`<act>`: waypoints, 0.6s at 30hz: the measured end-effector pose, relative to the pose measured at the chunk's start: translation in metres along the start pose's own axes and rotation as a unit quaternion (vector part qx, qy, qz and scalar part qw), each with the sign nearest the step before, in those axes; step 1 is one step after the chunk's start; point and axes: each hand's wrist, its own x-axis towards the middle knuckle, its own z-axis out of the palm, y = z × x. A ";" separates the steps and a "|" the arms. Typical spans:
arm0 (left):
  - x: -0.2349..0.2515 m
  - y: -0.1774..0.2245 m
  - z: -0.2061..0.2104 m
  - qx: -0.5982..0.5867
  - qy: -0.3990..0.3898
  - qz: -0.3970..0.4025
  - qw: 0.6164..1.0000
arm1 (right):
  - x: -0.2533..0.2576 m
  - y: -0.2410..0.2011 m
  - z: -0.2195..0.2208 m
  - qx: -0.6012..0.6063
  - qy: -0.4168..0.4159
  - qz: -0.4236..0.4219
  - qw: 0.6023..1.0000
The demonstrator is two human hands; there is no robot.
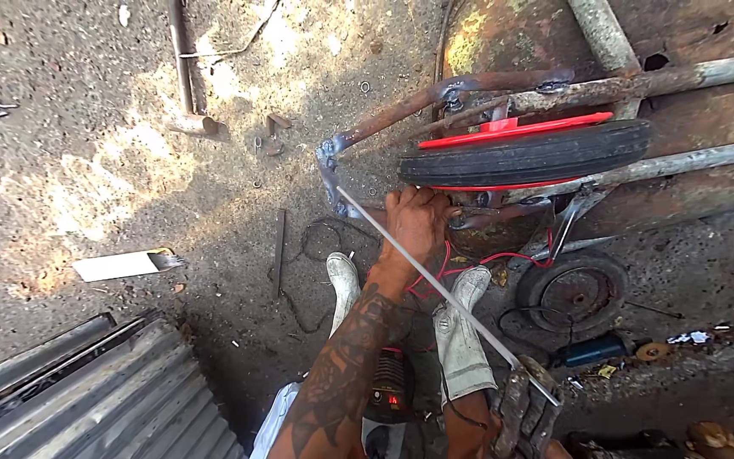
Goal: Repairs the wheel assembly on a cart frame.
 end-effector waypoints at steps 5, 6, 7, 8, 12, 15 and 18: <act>-0.006 -0.001 -0.003 0.002 -0.005 0.017 1.000 | -0.003 0.003 -0.005 0.008 -0.021 0.000 1.000; -0.006 -0.001 -0.002 0.003 -0.003 0.020 1.000 | -0.004 0.004 -0.006 0.011 -0.023 0.000 1.000; -0.006 -0.001 -0.001 0.006 -0.002 0.021 1.000 | -0.006 0.005 -0.005 0.017 -0.022 0.002 1.000; -0.006 -0.002 0.000 0.009 0.000 0.021 1.000 | -0.007 0.006 -0.004 0.030 -0.016 0.002 0.999; -0.007 -0.002 -0.002 0.013 -0.006 0.020 1.000 | -0.008 0.005 -0.003 0.010 -0.021 0.003 1.000; -0.006 -0.002 0.001 0.018 0.004 0.015 1.000 | -0.006 0.006 -0.002 0.011 -0.025 -0.001 1.000; -0.006 0.000 0.001 0.027 0.009 0.012 1.000 | -0.006 0.011 0.001 0.022 -0.023 0.003 0.999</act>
